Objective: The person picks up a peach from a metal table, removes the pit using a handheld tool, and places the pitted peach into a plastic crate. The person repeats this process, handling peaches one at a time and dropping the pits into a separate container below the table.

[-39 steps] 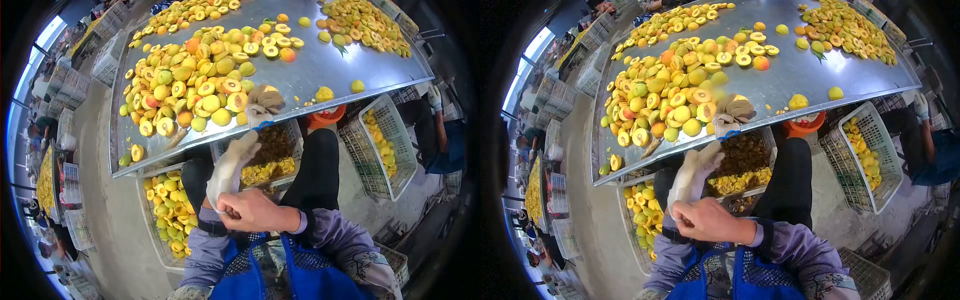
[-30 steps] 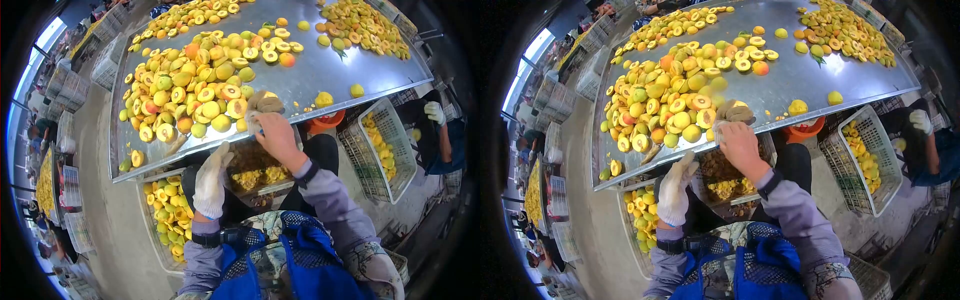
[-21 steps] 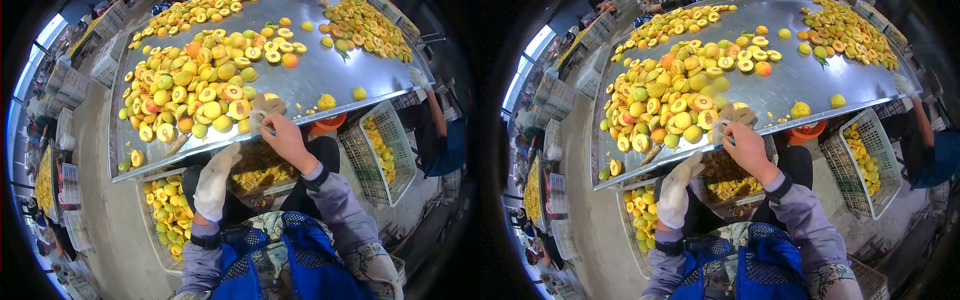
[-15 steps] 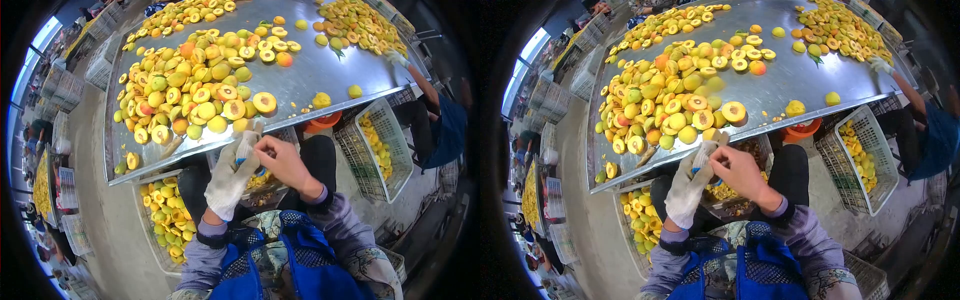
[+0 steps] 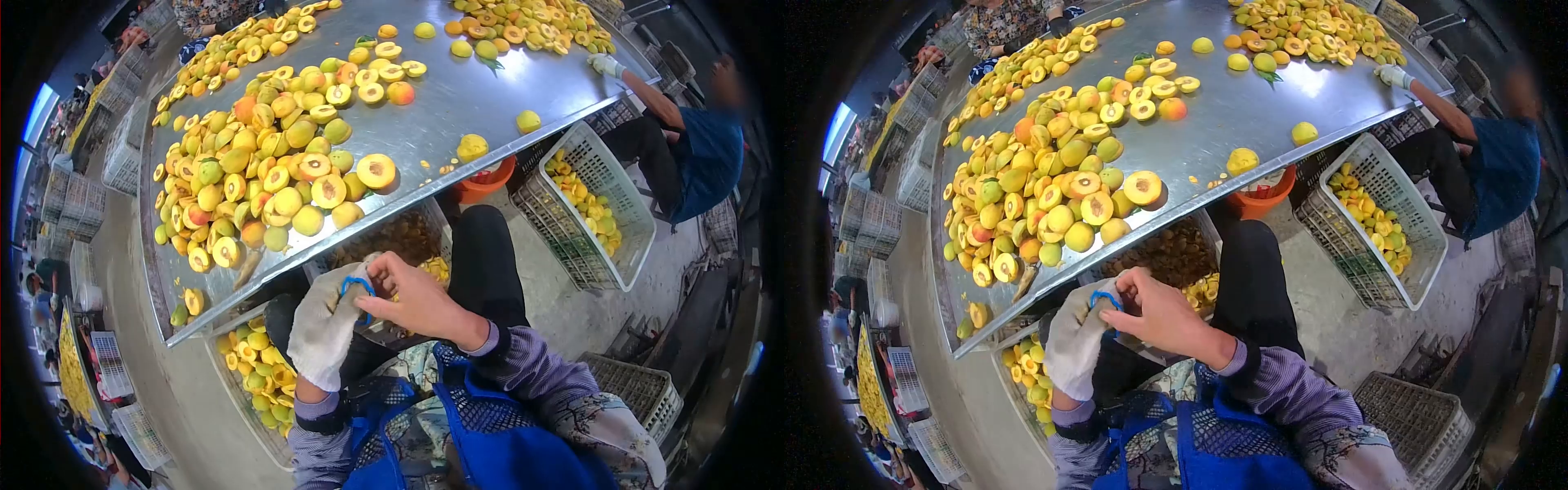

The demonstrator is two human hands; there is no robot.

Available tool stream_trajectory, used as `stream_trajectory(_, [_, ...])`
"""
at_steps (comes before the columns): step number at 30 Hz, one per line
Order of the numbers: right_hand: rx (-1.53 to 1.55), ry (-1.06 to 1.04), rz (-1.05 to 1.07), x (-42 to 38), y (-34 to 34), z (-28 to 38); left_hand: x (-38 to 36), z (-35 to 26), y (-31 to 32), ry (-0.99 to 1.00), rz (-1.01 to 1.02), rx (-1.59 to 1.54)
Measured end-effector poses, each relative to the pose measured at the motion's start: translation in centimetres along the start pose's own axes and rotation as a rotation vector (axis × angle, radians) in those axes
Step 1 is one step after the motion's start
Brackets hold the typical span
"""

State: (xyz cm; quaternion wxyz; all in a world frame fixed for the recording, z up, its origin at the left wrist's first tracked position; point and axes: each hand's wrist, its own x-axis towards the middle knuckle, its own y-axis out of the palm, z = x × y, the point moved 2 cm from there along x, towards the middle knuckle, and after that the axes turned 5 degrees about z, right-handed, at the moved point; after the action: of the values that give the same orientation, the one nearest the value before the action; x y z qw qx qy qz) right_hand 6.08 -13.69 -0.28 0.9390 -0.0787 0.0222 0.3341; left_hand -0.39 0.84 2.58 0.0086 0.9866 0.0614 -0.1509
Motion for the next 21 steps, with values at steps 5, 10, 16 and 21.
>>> stream_trajectory(5, [-0.319,-0.003,-0.049,-0.4,-1.2,-0.1,-0.5,-1.5,0.3,0.039,-0.051,0.128])
stream_trajectory(10, [-0.458,-0.295,-0.248,-1.3,-0.5,1.3,0.3,-1.1,0.4,0.124,-0.181,0.501])
stream_trajectory(16, [-0.687,-0.170,-0.014,-1.8,1.5,0.4,-0.1,-1.9,2.1,0.226,-0.157,0.669])
stream_trajectory(21, [-0.292,-0.171,0.137,-1.8,2.6,-3.3,-1.2,-3.3,4.5,0.232,-0.130,0.911])
